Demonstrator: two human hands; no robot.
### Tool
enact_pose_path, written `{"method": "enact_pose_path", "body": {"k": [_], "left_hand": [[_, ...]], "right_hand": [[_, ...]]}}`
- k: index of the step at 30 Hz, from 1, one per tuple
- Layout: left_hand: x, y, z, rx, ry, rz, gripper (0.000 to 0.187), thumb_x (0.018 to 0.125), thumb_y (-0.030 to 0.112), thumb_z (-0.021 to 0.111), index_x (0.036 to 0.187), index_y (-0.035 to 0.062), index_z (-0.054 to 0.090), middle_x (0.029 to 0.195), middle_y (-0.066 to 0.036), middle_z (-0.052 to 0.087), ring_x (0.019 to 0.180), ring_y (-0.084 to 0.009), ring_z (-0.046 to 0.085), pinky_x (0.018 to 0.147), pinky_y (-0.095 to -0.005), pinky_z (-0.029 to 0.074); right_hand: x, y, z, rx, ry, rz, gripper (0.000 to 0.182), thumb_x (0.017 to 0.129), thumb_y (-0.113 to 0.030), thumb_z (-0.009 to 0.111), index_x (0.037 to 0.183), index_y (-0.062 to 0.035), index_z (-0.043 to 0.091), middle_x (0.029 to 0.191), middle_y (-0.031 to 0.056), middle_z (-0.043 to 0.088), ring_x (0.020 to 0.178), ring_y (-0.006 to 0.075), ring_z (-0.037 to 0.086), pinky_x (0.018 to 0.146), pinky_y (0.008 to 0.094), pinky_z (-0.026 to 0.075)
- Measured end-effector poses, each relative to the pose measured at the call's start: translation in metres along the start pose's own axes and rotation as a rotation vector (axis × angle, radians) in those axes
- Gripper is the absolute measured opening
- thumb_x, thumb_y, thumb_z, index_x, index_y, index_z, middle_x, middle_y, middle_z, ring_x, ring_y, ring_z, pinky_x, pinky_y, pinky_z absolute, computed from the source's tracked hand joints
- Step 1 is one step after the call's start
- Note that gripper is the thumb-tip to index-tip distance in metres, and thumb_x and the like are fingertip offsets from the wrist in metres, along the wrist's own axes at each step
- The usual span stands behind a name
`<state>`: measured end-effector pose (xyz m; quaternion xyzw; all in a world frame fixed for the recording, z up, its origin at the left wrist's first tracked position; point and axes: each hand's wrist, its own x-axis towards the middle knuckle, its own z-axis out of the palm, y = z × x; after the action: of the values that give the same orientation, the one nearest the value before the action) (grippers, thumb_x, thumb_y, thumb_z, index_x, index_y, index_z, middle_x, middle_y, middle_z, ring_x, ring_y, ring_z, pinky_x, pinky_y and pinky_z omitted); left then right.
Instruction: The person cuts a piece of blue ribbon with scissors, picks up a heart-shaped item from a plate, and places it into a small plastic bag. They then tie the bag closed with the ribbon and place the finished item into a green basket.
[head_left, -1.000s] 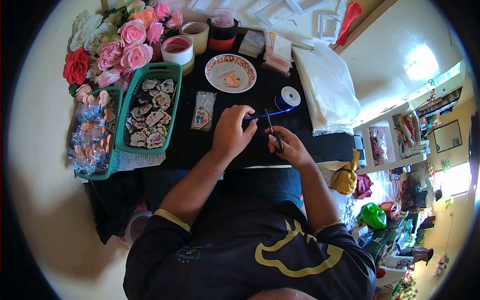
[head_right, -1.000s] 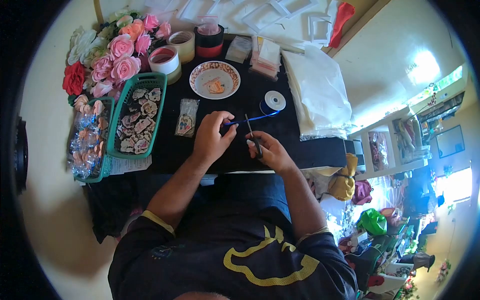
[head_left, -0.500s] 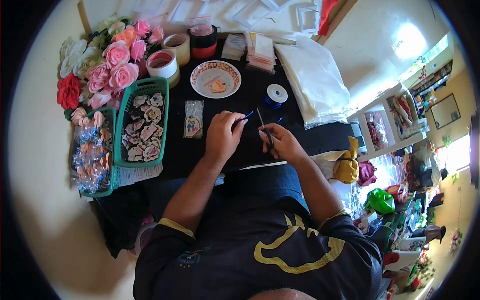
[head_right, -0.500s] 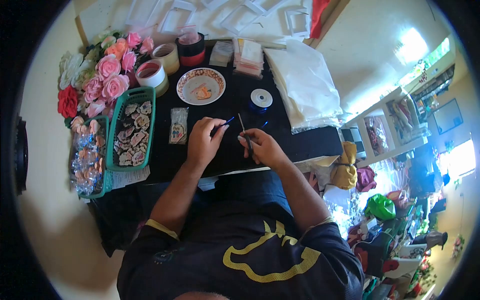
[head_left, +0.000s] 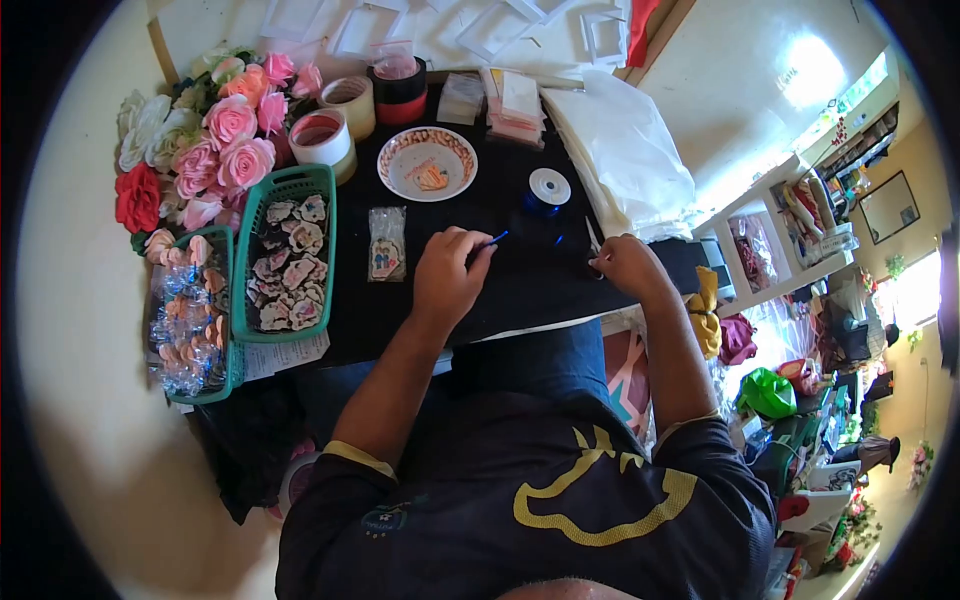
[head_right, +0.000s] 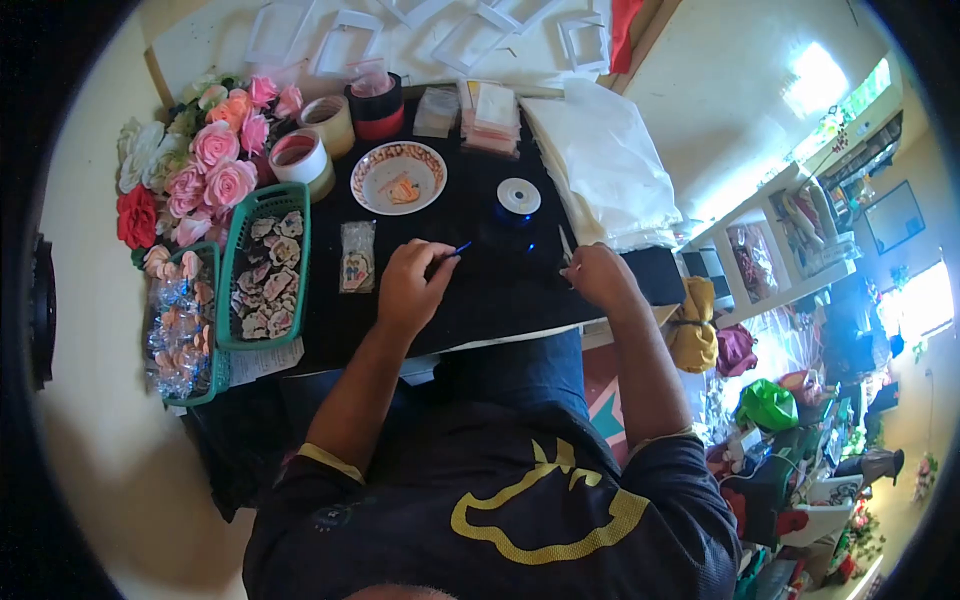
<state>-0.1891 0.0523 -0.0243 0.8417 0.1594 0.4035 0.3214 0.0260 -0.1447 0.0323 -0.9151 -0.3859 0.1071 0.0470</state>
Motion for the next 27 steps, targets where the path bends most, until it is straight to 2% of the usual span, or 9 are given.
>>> {"method": "enact_pose_path", "body": {"k": [2,4,12,13,15,20,22,24,27], "left_hand": [[0.000,0.000,0.001,-0.009,-0.010,-0.039,0.011,0.083,0.010,0.071,0.092,0.0045,0.067,0.085,-0.008,0.063,0.079,-0.0242,0.060,0.071,-0.0344,0.048],[-0.002,-0.001,0.002,-0.004,-0.014,-0.032,0.011,0.083,0.011,0.071,0.092,0.0054,0.067,0.086,-0.008,0.063,0.080,-0.0240,0.061,0.070,-0.0341,0.049],[-0.001,-0.004,0.006,0.012,-0.049,0.015,0.012,0.083,0.012,0.072,0.091,0.0046,0.067,0.084,-0.007,0.065,0.073,-0.0229,0.063,0.064,-0.0336,0.051],[-0.001,-0.005,0.007,0.014,-0.058,0.019,0.012,0.083,0.012,0.072,0.091,0.0046,0.067,0.084,-0.007,0.065,0.073,-0.0229,0.063,0.064,-0.0336,0.051],[0.000,-0.006,0.010,0.049,-0.095,-0.044,0.014,0.082,0.013,0.074,0.090,0.0042,0.068,0.083,-0.007,0.065,0.069,-0.0210,0.063,0.061,-0.0315,0.051],[0.001,-0.006,0.009,0.061,-0.125,-0.024,0.014,0.082,0.014,0.074,0.090,0.0041,0.069,0.082,-0.007,0.065,0.069,-0.0195,0.063,0.061,-0.0303,0.051],[0.001,-0.004,0.010,0.066,-0.150,-0.035,0.014,0.082,0.013,0.074,0.091,0.0042,0.069,0.082,-0.007,0.065,0.070,-0.0192,0.063,0.061,-0.0300,0.051],[0.001,-0.002,0.010,0.103,-0.135,-0.013,0.013,0.082,0.013,0.074,0.090,0.0048,0.069,0.082,-0.007,0.065,0.070,-0.0192,0.064,0.061,-0.0298,0.051],[0.002,0.000,0.011,0.095,-0.152,-0.042,0.013,0.082,0.013,0.074,0.090,0.0052,0.070,0.082,-0.006,0.065,0.070,-0.0193,0.063,0.061,-0.0300,0.051]], "right_hand": [[-0.012,-0.033,-0.012,-0.036,0.063,0.028,0.021,0.083,-0.024,0.068,0.091,-0.0037,0.068,0.095,0.0181,0.066,0.097,0.0336,0.064,0.083,0.0424,0.050],[-0.030,-0.068,-0.025,0.324,0.378,-0.300,0.017,0.084,-0.019,0.068,0.088,-0.0030,0.068,0.090,0.0153,0.066,0.089,0.0322,0.066,0.075,0.0391,0.052],[-0.129,-0.168,-0.108,1.262,-0.111,-1.496,0.019,0.086,-0.019,0.072,0.084,-0.0032,0.062,0.077,0.0071,0.059,0.062,0.0206,0.057,0.054,0.0325,0.043],[-0.132,-0.175,-0.104,1.269,-0.101,-1.493,0.019,0.086,-0.019,0.072,0.084,-0.0032,0.062,0.077,0.0071,0.059,0.062,0.0206,0.057,0.054,0.0325,0.043],[-0.142,-0.189,-0.096,1.426,-0.157,-1.680,0.056,0.084,-0.057,0.067,0.085,-0.0012,0.067,0.067,0.0093,0.056,0.049,0.0190,0.050,0.039,0.0321,0.034],[-0.160,-0.204,-0.087,1.661,-0.251,-1.656,0.049,0.087,-0.048,0.068,0.083,0.0001,0.064,0.069,0.0098,0.056,0.050,0.0194,0.049,0.042,0.0326,0.034],[-0.188,-0.209,-0.090,2.155,-0.301,-1.134,0.049,0.085,-0.049,0.069,0.079,-0.0009,0.063,0.069,0.0092,0.055,0.049,0.0192,0.049,0.042,0.0333,0.033],[-0.178,-0.197,-0.089,2.144,-0.304,-1.149,0.050,0.086,-0.050,0.068,0.079,-0.0013,0.062,0.069,0.0090,0.054,0.051,0.0199,0.049,0.044,0.0334,0.035],[-0.152,-0.179,-0.099,1.649,-0.304,-1.724,0.046,0.088,-0.046,0.066,0.083,-0.0008,0.062,0.071,0.0086,0.054,0.056,0.0203,0.051,0.051,0.0330,0.038]]}}
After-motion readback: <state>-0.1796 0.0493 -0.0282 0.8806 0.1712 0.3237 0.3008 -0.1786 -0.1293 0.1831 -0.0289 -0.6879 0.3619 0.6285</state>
